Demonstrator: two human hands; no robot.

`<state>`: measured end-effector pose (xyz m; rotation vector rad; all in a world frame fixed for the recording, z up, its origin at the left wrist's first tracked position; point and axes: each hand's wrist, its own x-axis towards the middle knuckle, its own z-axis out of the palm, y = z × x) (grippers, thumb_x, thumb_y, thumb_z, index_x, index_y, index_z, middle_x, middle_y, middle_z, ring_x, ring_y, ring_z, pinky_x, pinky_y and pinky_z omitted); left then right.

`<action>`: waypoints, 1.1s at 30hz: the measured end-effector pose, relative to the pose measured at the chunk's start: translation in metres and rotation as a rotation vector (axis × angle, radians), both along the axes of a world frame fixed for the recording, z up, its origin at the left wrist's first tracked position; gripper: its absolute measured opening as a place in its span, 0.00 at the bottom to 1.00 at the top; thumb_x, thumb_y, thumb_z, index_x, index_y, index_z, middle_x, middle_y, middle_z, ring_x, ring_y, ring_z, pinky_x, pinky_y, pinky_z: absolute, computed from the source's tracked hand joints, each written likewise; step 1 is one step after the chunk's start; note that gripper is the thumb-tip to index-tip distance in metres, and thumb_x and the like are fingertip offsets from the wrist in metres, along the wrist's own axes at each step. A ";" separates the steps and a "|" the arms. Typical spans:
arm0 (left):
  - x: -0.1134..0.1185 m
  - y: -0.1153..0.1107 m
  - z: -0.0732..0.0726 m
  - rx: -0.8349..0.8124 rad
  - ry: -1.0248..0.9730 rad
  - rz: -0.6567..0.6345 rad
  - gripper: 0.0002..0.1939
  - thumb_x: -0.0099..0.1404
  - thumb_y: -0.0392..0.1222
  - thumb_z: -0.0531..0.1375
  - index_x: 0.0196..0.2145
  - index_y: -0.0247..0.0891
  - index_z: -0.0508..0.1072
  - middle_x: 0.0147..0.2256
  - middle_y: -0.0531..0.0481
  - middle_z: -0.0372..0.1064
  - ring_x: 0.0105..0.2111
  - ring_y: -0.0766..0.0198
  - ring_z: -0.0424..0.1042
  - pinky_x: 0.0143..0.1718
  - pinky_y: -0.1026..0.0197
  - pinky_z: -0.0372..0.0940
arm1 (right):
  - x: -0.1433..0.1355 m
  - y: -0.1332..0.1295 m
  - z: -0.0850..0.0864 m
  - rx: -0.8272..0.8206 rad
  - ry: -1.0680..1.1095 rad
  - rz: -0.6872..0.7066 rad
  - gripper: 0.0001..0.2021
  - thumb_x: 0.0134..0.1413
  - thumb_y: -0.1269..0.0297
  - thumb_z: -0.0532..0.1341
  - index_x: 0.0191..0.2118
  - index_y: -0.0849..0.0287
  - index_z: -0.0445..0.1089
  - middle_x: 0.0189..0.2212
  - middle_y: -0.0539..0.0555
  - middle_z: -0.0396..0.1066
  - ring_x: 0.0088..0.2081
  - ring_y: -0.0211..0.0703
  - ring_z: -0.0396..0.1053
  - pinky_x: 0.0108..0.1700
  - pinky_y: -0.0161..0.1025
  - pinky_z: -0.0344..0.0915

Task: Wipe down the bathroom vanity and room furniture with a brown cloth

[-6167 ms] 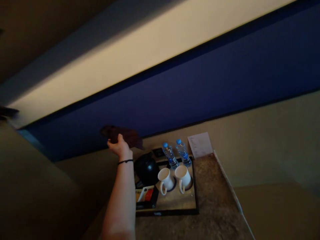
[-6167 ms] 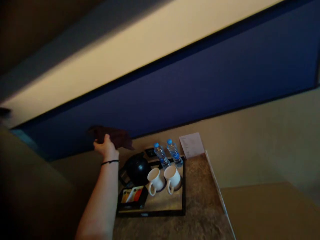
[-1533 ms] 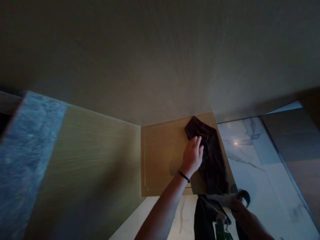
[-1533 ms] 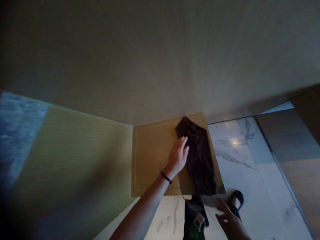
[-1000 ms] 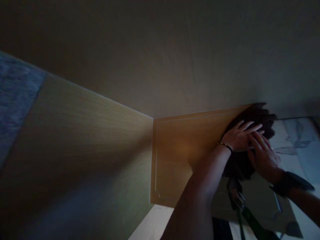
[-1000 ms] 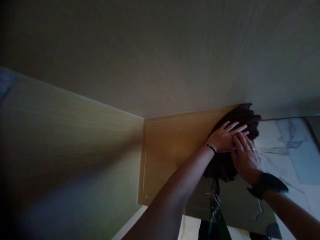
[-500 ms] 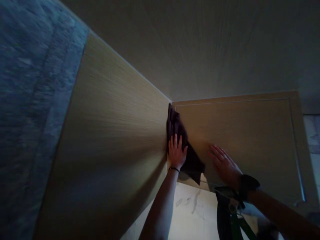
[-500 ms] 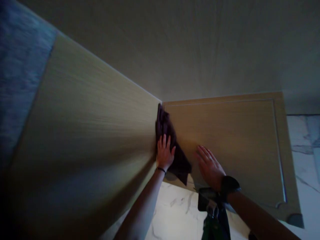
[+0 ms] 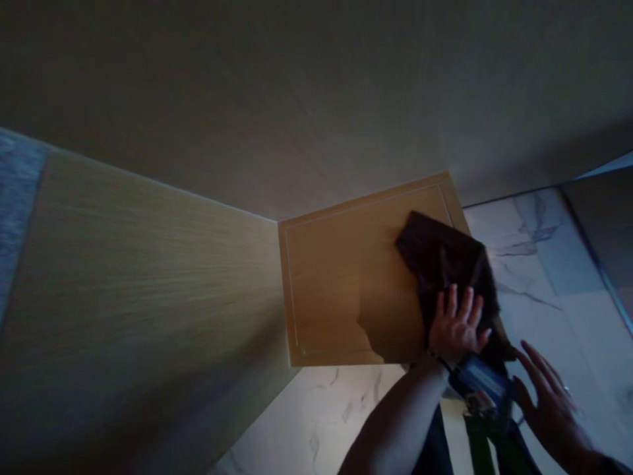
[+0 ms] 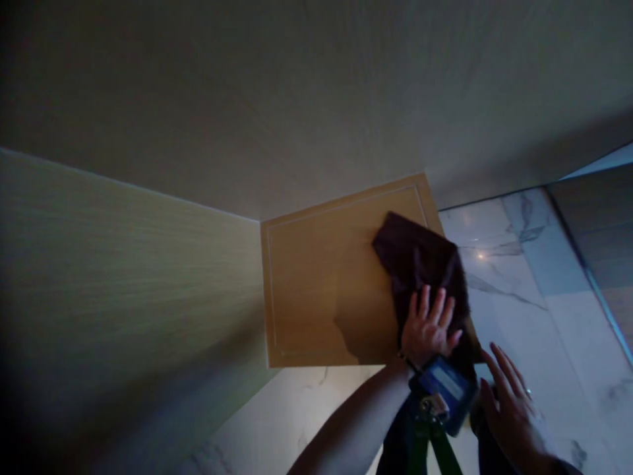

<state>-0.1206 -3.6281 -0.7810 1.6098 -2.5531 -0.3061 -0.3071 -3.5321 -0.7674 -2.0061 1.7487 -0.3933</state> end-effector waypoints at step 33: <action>-0.066 0.127 -0.037 -0.075 -0.047 0.458 0.27 0.69 0.50 0.45 0.62 0.39 0.57 0.64 0.48 0.50 0.64 0.46 0.44 0.63 0.40 0.43 | -0.135 0.206 -0.068 0.256 -0.322 -0.243 0.19 0.60 0.60 0.50 0.55 0.56 0.62 0.40 0.57 0.73 0.34 0.47 0.73 0.28 0.38 0.69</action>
